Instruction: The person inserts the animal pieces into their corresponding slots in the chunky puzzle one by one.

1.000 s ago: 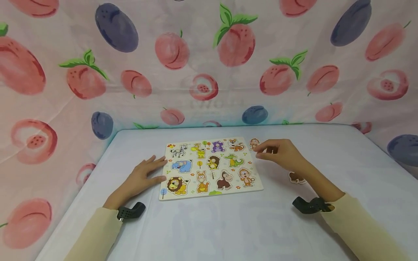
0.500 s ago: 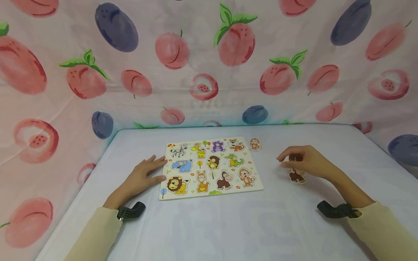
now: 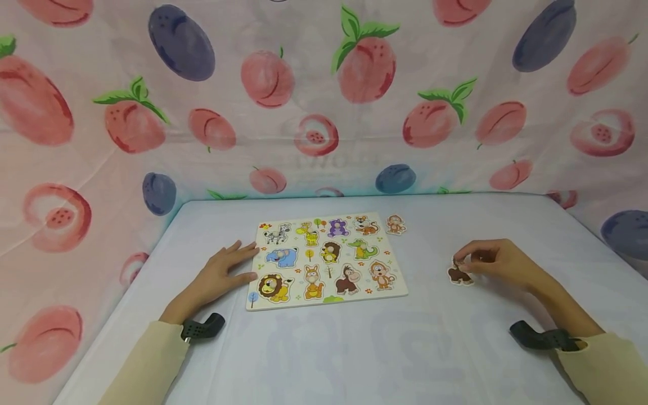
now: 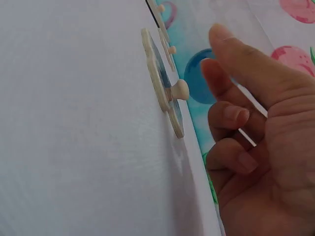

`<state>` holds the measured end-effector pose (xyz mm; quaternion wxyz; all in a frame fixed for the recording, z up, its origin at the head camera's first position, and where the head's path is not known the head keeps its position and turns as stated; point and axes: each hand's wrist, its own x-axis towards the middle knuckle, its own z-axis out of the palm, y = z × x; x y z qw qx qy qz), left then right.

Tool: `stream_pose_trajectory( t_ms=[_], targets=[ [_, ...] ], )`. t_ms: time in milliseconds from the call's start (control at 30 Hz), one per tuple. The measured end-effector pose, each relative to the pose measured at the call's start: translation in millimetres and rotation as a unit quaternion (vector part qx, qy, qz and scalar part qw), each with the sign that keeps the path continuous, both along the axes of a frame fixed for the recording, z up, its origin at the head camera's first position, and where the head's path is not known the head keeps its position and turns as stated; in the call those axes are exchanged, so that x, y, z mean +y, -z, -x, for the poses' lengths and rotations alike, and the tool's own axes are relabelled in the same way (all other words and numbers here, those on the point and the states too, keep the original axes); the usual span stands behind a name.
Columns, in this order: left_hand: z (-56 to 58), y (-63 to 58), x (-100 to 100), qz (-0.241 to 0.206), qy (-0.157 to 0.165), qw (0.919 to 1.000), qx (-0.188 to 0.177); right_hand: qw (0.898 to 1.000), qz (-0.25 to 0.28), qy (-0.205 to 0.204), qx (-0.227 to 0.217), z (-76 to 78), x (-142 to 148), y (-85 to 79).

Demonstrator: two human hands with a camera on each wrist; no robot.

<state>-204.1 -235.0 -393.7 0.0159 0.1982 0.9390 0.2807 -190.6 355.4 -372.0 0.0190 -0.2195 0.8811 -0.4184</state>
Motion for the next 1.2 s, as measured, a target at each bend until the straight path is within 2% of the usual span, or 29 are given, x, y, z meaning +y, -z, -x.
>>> stream_pose_trajectory(
  t_ms=[200,433,667,900,1200],
  targets=[
    [-1.0,0.9,0,0.002,-0.002,1.0000,-0.003,1.000,0.016,-0.011,-0.016,0.3,5,7.9],
    [0.6,0.1,-1,0.001,-0.001,1.0000,-0.001,1.000,0.012,-0.021,-0.002,5.1,11,13.6],
    [0.8,0.5,-2,0.003,0.002,1.0000,0.002,1.000,0.010,-0.014,-0.015,8.8,12,15.2],
    [1.2,-0.2,-2,0.005,0.006,1.0000,0.002,0.999,0.020,-0.031,-0.020,7.3,10,16.4],
    [2.1,1.3,-1,0.006,0.011,0.9999,0.007,1.000,0.008,-0.015,-0.017,5.8,10,18.9]
  ],
)
